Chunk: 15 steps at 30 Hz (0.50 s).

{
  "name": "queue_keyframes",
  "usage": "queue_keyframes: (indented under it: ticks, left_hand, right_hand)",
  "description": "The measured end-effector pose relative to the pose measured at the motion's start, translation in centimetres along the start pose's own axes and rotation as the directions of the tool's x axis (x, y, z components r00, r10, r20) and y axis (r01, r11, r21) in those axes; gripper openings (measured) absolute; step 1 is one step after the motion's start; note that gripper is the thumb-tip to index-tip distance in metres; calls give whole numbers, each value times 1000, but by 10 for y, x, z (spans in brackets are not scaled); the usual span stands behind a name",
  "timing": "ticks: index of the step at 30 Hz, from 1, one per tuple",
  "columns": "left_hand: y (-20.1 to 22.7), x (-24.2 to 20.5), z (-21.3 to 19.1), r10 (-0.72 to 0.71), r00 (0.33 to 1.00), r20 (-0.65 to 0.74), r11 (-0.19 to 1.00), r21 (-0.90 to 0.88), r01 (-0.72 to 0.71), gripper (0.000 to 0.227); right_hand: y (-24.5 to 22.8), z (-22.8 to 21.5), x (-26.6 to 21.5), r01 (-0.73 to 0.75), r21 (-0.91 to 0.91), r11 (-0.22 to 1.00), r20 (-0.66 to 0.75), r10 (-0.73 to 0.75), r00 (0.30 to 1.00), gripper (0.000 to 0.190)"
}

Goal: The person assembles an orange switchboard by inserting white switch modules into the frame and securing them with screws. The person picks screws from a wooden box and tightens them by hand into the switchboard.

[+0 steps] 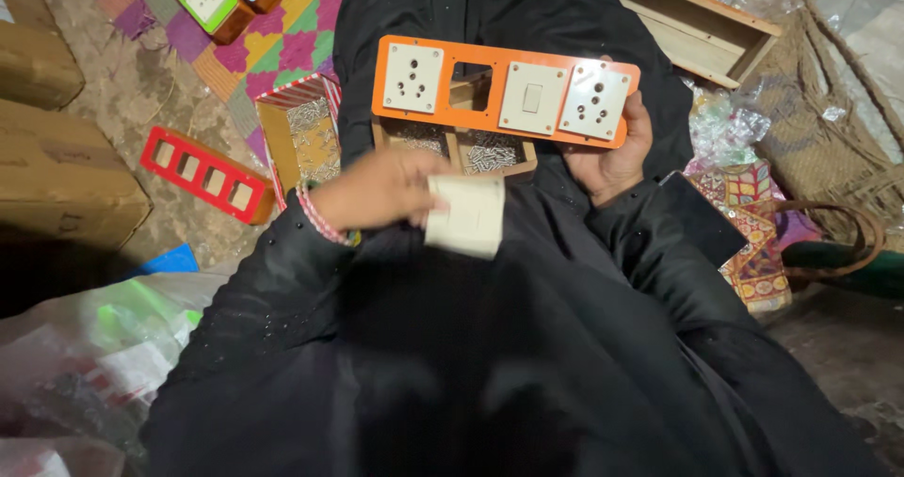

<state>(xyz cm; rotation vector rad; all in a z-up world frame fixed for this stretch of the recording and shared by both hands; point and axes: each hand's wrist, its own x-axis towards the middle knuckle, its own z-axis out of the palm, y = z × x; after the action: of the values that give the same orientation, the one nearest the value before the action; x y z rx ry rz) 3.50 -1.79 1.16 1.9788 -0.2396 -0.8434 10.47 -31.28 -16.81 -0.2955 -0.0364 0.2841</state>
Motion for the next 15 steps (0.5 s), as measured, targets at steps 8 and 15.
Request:
queue_keyframes:
  ticks: [8, 15]
  left_hand:
    - [-20, 44, -2, -38, 864, -501, 677, -649, -347, 23]
    - [-29, 70, 11, -51, 865, -499, 700, -636, -326, 24]
  right_hand:
    - [-2, 3, 2, 38, -33, 999, 46, -37, 998, 60]
    - [-4, 5, 2, 28, -1, 1000, 65, -28, 997, 59]
